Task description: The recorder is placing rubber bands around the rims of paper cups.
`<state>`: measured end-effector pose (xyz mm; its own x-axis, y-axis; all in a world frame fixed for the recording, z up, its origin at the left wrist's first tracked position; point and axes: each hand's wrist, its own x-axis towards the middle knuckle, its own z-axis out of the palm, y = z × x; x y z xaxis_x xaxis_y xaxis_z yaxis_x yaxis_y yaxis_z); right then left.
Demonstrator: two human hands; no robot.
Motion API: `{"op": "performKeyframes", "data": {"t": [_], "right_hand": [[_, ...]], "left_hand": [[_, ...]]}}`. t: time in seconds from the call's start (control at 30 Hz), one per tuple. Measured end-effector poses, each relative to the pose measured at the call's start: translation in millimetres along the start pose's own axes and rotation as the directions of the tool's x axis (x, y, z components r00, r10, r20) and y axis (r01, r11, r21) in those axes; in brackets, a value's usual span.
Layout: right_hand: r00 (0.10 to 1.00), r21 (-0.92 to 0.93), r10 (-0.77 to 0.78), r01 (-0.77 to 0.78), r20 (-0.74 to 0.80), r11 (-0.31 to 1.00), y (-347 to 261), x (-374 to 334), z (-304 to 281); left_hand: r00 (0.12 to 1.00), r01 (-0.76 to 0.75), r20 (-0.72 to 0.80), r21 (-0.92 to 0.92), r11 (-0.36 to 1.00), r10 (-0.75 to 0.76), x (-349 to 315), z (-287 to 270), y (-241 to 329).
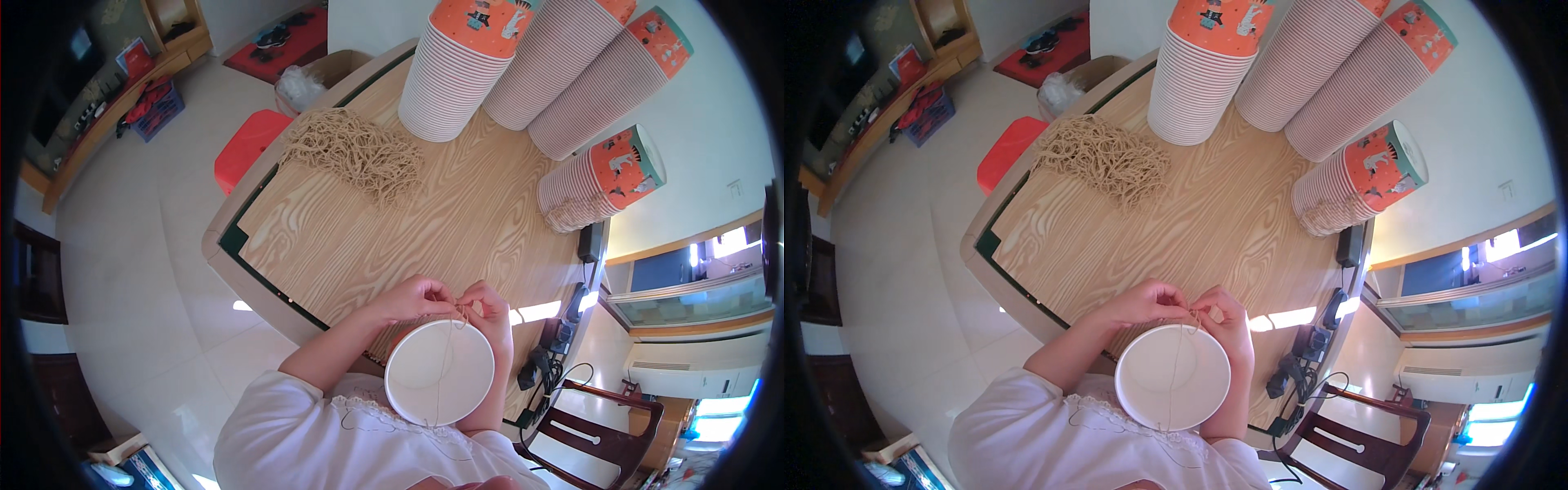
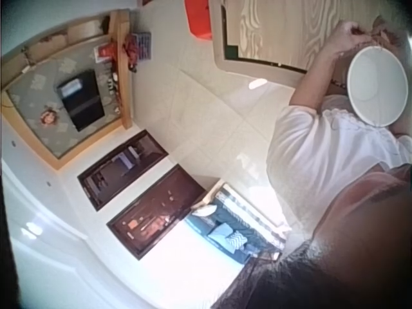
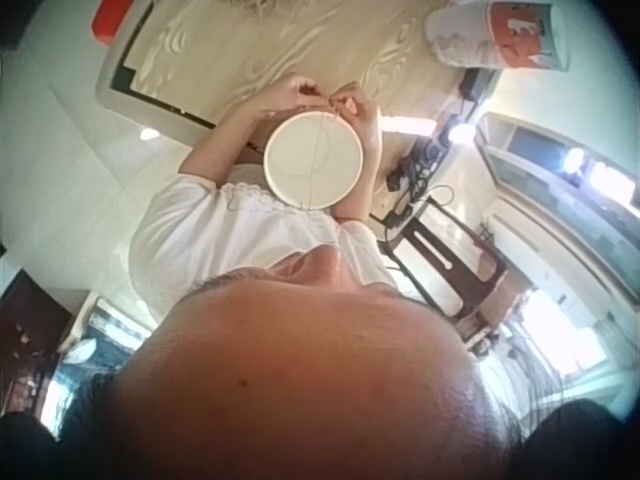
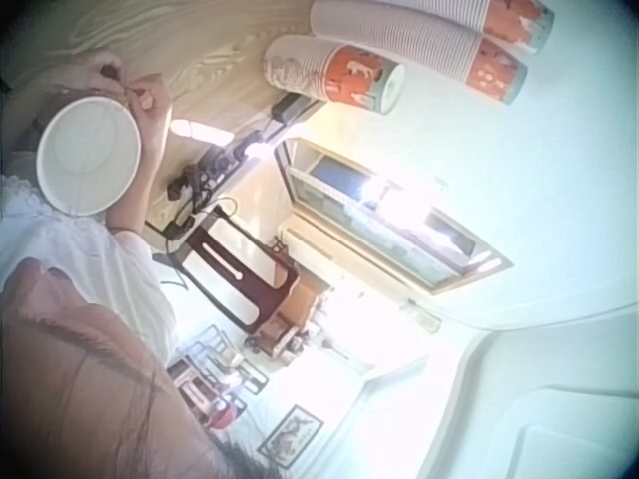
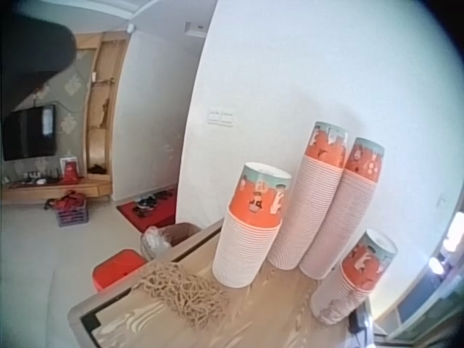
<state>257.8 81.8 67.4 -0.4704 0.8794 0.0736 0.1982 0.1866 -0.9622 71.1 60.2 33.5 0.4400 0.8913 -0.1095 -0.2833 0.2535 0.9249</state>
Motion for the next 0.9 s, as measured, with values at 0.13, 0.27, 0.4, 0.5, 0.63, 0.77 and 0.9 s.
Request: {"op": "performKeyframes", "data": {"t": [0.13, 0.27, 0.4, 0.5, 0.63, 0.77, 0.9], "right_hand": [[1.000, -0.048, 0.018, -0.019, -0.020, 0.999, -1, 2, 0], [0.999, -0.097, -0.003, -0.002, -0.048, 0.995, -2, 1, 0], [0.998, -0.091, -0.011, 0.005, -0.065, 0.996, -3, 1, 1], [0.998, -0.102, -0.022, 0.016, -0.058, 0.995, -4, 2, 0], [0.997, -0.144, -0.059, 0.050, -0.053, 0.988, -3, 1, 0], [0.996, -0.141, -0.009, -0.003, -0.087, 0.990, -2, 2, 2], [0.996, -0.143, -0.031, 0.019, -0.087, 0.990, -1, 1, 1]], "left_hand": [[0.999, 0.044, 0.005, -0.016, 0.999, -0.044, 0, 0, 1], [0.987, 0.159, 0.024, -0.047, 0.986, -0.158, 1, 3, 5], [0.999, 0.032, 0.030, 0.031, 0.999, -0.033, 2, 3, -1], [0.997, 0.070, -0.009, -0.037, 0.997, -0.070, 1, 2, -3], [0.993, 0.116, 0.020, -0.116, 0.986, -0.115, 1, -3, -6], [0.995, 0.092, 0.038, -0.171, 0.981, -0.087, 0, -4, -9], [0.991, 0.114, -0.029, -0.290, 0.950, -0.128, 1, -3, -3]]}}
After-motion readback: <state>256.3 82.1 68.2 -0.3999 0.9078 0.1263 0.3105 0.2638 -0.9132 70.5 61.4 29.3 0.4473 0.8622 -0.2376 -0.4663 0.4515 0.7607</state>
